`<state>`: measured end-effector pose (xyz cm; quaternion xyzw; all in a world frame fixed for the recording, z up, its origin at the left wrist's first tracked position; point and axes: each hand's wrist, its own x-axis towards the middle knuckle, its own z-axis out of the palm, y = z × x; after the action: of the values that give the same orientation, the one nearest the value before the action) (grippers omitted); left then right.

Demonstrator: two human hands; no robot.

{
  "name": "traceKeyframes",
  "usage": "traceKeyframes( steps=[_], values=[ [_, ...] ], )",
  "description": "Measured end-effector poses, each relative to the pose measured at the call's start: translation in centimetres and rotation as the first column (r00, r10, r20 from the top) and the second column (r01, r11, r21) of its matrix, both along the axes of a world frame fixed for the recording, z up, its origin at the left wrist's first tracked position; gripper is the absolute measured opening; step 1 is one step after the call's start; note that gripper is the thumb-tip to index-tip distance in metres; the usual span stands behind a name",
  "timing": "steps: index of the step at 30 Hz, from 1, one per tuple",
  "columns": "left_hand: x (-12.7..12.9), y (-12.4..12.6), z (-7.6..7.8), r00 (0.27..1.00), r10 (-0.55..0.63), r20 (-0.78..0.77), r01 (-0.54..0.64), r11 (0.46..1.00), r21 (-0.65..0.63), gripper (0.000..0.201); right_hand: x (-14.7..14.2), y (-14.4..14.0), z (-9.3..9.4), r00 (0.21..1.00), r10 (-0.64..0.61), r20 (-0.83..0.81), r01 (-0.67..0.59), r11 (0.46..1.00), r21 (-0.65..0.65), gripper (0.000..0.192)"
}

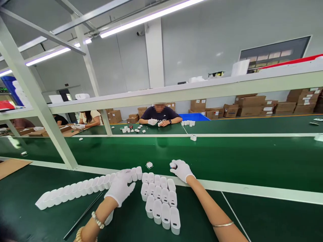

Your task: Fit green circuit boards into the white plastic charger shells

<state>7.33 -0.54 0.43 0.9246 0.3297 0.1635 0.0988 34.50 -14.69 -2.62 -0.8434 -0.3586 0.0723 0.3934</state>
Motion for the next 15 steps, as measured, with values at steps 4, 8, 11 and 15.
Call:
traceKeyframes(
  steps=[4,8,11,15],
  values=[
    [2.8,-0.6,0.0,0.993,-0.047,-0.107,0.054,0.996,0.066,0.035,0.5,-0.3,-1.1,0.995,0.059,-0.083,-0.054,0.997,0.061,0.025],
    [4.4,-0.3,-0.7,0.988,-0.054,-0.146,0.070,0.992,0.109,0.037,0.4,-0.1,-1.9,0.980,0.122,-0.160,-0.093,0.980,0.174,0.022],
    [5.0,-0.2,-1.0,0.994,-0.060,-0.095,0.072,0.989,0.128,0.029,0.4,0.4,-1.7,0.966,0.152,-0.210,-0.091,0.957,0.275,0.030],
    [4.4,0.3,0.5,0.997,-0.074,0.032,0.069,0.988,0.137,0.033,0.4,0.5,-0.6,0.947,0.190,-0.261,-0.067,0.907,0.417,0.039]
  ],
)
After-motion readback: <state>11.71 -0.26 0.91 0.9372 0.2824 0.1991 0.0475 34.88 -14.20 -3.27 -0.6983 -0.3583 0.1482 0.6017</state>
